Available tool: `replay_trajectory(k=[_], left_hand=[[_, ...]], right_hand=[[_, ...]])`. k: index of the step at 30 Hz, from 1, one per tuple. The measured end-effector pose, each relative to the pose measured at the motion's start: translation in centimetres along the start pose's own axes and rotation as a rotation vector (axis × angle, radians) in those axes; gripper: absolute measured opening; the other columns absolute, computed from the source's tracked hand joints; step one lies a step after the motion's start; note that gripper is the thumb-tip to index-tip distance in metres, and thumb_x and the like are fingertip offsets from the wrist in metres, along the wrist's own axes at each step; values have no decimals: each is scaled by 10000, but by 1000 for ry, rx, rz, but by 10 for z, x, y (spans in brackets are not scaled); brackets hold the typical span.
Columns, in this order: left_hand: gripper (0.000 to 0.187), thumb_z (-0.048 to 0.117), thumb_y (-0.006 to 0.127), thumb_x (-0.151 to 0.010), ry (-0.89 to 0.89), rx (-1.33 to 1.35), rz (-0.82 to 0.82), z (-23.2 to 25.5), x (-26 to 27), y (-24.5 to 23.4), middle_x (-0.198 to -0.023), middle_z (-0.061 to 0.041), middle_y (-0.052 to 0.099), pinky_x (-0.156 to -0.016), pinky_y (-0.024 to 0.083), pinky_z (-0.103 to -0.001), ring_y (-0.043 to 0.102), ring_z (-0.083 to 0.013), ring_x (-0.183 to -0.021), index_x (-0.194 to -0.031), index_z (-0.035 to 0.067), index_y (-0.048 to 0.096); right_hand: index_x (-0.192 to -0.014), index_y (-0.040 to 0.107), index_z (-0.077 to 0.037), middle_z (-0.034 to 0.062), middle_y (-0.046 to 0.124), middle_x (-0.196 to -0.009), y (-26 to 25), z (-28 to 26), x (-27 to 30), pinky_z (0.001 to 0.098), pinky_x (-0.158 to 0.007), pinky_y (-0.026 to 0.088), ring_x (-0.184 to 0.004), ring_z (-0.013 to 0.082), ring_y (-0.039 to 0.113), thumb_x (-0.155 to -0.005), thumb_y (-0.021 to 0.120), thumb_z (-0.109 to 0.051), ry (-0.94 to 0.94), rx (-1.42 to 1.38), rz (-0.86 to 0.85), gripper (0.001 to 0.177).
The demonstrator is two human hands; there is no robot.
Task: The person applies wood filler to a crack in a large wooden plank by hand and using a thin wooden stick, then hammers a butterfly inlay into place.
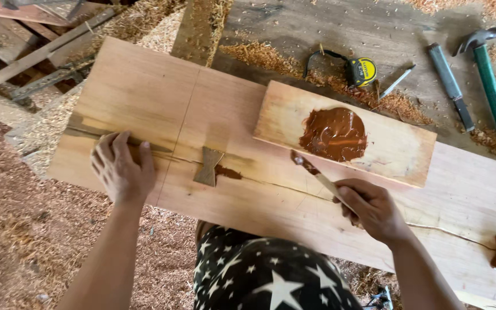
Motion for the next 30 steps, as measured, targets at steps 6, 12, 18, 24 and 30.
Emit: replay_trajectory(k=[6, 12, 18, 24, 30], left_hand=[[433, 437, 598, -1076, -38, 12, -46, -8, 6, 6, -1515, -131, 412, -1120, 354, -672, 376, -401, -1397, -1377, 127, 568], [357, 353, 437, -1184, 284, 236, 122, -2, 15, 15, -1408, -141, 410, -1138, 436, -449, 412, -276, -1356, -1361, 48, 497], [551, 490, 478, -1194, 69, 534, -39, -14, 10, 30, -1079, -71, 593, -689, 515, -452, 614, -254, -854, -1428, -8, 484], [385, 305, 571, -1187, 374, 232, 210, 4, 5, -14, -1357, -212, 428, -1124, 448, -462, 440, -311, -1288, -1464, 47, 501], [559, 390, 596, -1035, -121, 254, -115, -16, -35, -22, -1554, -162, 268, -1090, 413, -560, 346, -348, -1386, -1504, 142, 421]], right_hand=[[-1225, 678, 78, 142, 757, -883, -57, -28, 27, 298, -509, 536, -627, 150, 636, -1012, 542, -166, -231, -222, 50, 352], [-1228, 679, 99, 151, 734, -826, -98, -56, 36, 304, -584, 541, -706, 169, 653, -1028, 537, -103, -241, -163, 130, 318], [-1132, 731, 31, 136, 632, -932, -100, -14, 22, 357, -701, 554, -826, 216, 588, -1091, 529, -131, -44, 11, 86, 262], [-1200, 714, 86, 180, 698, -1017, -54, -1, 17, 317, -689, 577, -815, 199, 702, -1015, 609, -147, -116, -166, -1, 315], [-1154, 776, -89, 72, 718, -890, 27, -4, -10, 346, -560, 535, -674, 192, 622, -941, 676, -246, 60, 292, -116, 283]])
Point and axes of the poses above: each hand's wrist, its own x-axis away from the middle knuckle, its own y-axis out of the palm, z = x × y, the point moved 8 cm from there along -x, towards the middle knuckle
